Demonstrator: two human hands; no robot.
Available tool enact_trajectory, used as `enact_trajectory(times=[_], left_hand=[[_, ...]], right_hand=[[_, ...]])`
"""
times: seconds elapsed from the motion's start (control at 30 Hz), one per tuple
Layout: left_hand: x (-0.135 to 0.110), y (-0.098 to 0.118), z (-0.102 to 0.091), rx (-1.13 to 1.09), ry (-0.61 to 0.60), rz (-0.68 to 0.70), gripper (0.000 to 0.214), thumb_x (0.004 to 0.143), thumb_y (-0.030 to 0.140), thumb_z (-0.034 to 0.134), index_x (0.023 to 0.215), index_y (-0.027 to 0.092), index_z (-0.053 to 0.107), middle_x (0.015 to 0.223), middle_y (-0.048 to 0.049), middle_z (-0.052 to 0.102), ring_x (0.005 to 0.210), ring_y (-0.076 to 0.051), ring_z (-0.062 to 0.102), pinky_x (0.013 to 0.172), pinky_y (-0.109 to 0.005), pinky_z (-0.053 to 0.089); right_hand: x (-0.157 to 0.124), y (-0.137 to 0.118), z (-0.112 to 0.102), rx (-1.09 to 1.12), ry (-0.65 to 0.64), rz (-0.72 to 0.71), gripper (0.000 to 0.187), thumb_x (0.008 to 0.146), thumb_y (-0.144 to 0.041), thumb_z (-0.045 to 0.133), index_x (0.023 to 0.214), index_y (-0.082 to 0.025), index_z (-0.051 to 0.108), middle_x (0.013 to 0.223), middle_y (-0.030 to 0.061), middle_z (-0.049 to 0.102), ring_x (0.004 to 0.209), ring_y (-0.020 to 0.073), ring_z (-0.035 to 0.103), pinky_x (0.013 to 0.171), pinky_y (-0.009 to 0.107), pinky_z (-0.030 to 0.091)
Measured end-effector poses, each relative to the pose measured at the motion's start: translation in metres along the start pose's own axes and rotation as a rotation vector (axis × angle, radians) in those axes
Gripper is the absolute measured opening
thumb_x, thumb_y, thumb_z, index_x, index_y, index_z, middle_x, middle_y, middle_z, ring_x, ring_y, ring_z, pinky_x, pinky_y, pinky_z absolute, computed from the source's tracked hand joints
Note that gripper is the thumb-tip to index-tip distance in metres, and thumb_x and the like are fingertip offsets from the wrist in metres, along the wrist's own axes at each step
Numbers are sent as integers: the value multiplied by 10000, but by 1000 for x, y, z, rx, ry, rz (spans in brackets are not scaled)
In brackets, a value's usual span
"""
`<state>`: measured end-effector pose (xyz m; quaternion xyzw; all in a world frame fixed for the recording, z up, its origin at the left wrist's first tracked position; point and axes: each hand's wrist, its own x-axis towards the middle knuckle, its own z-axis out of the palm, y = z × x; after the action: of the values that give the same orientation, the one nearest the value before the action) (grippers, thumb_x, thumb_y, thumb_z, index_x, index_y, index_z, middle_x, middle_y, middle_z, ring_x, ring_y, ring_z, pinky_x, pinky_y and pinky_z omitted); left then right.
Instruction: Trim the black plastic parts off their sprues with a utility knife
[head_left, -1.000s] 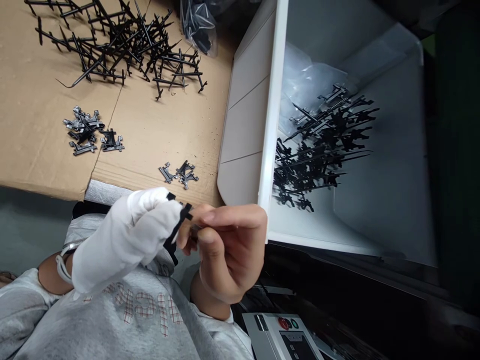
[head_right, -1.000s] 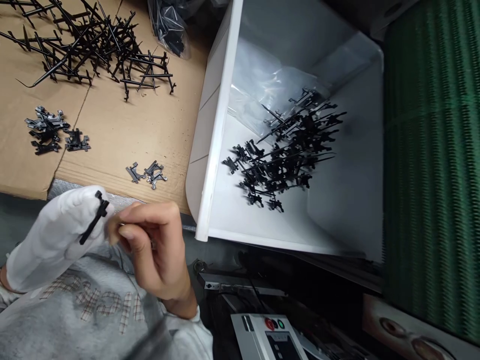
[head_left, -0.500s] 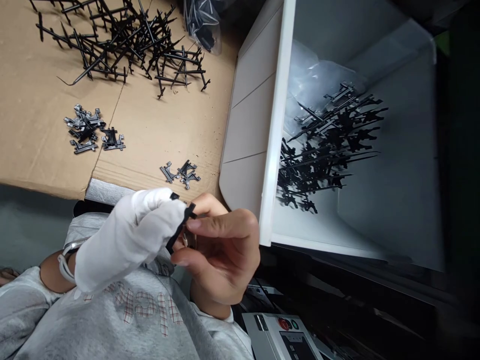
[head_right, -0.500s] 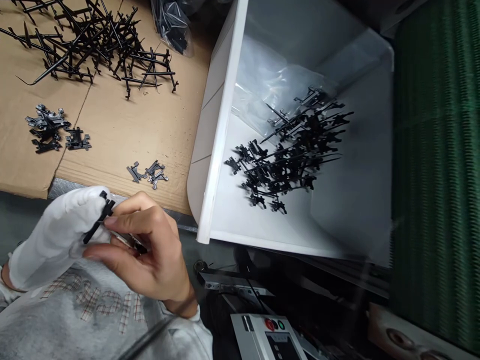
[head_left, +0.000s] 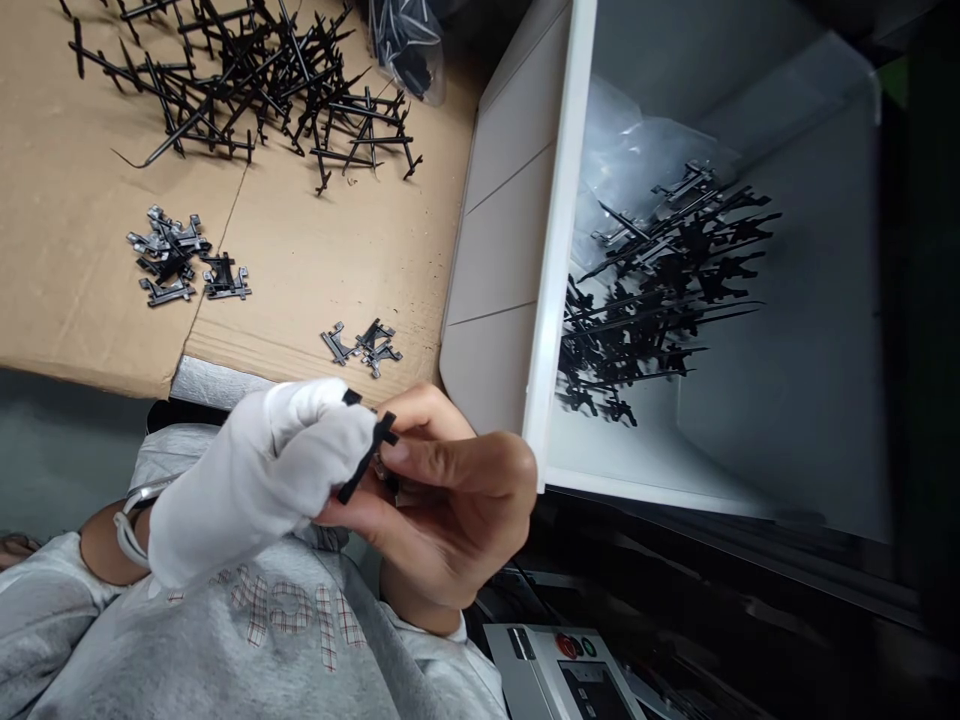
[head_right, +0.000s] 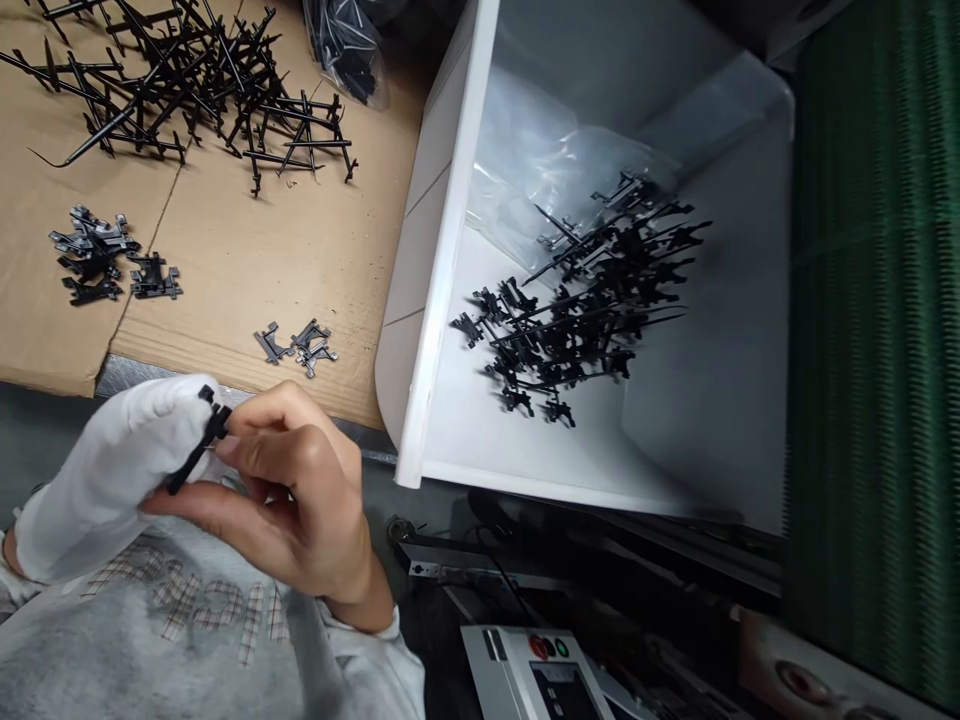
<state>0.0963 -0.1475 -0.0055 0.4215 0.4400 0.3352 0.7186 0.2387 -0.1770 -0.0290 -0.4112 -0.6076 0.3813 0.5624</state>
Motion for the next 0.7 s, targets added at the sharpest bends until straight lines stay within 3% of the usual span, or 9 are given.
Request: enact_trajectory(times=[0.27, 0.6, 0.7], left_hand=[[3, 8, -1, 1, -47, -27, 334, 860, 365, 623, 611, 230, 446, 588, 10, 441, 540, -119, 394, 484, -243, 405], [4, 13, 2, -41, -21, 3, 281, 877, 325, 594, 644, 211, 486, 611, 37, 473, 553, -76, 447, 522, -175, 461], [4, 11, 2, -12, -46, 27, 261, 911, 303, 578, 672, 207, 537, 648, 25, 542, 597, -91, 508, 576, -191, 505]], right_hand=[[6, -1, 3, -1, 22, -107, 186, 1008, -343, 736, 1157, -315, 628, 866, -2, 645, 574, 129, 553, 409, 249, 457], [4, 3, 6, -19, 81, -208, 223, 973, -282, 775, 1174, -251, 684, 875, 8, 640, 600, 131, 559, 426, 270, 458], [0, 5, 7, -22, 99, -172, 335, 927, -271, 835, 1217, -282, 669, 918, 1, 684, 634, 136, 596, 482, 277, 508]])
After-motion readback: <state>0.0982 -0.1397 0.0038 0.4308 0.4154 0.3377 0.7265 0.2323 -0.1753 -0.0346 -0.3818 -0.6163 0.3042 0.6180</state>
